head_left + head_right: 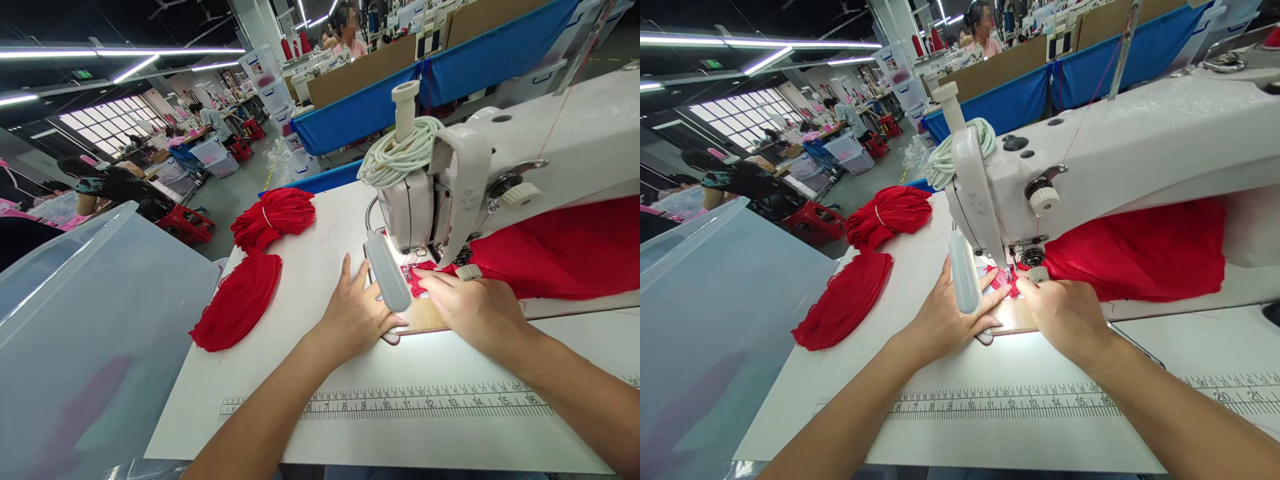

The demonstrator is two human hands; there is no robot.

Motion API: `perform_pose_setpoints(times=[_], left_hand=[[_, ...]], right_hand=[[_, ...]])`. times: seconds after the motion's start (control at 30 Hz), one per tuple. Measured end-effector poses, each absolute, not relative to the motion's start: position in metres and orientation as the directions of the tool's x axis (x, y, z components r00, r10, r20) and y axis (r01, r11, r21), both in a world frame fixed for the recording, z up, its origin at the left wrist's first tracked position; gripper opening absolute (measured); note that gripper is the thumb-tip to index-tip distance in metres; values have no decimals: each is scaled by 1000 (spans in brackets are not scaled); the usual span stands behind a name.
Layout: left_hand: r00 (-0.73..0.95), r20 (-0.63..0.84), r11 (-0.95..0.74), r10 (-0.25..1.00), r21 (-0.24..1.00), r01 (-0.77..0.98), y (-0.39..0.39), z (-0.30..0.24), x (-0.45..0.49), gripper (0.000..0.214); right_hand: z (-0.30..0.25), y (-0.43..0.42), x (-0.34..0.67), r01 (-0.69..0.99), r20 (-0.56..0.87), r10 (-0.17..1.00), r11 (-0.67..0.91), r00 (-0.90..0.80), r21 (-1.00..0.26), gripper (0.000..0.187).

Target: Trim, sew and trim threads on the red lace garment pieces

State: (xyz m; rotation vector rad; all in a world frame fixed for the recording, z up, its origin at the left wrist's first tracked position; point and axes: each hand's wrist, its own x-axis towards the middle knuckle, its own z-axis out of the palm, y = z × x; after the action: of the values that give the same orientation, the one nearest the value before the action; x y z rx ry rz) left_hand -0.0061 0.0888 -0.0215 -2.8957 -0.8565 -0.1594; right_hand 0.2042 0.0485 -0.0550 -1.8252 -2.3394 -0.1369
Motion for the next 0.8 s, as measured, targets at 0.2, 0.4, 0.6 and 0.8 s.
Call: perform_pose_setpoints(times=[0.2,0.4,0.6,0.8], left_hand=[[848,165,-850,504,-82,521,91,-24,-7,37],[857,223,-862,465,-108,496,93,-25,-9,35],[877,278,-895,393,-103,433,94,-21,-7,37],[881,309,-892,358,-166,421,91,-24,-2,34]], right_hand=[[-52,49,202,973,145,962,232,-229,-4,36],[-53,48,202,959,232,936,280,-266,-32,24],[-65,50,201,940,427,876,311,-225,-143,15],[-59,51,200,921,489,843,347,-224,-175,10]])
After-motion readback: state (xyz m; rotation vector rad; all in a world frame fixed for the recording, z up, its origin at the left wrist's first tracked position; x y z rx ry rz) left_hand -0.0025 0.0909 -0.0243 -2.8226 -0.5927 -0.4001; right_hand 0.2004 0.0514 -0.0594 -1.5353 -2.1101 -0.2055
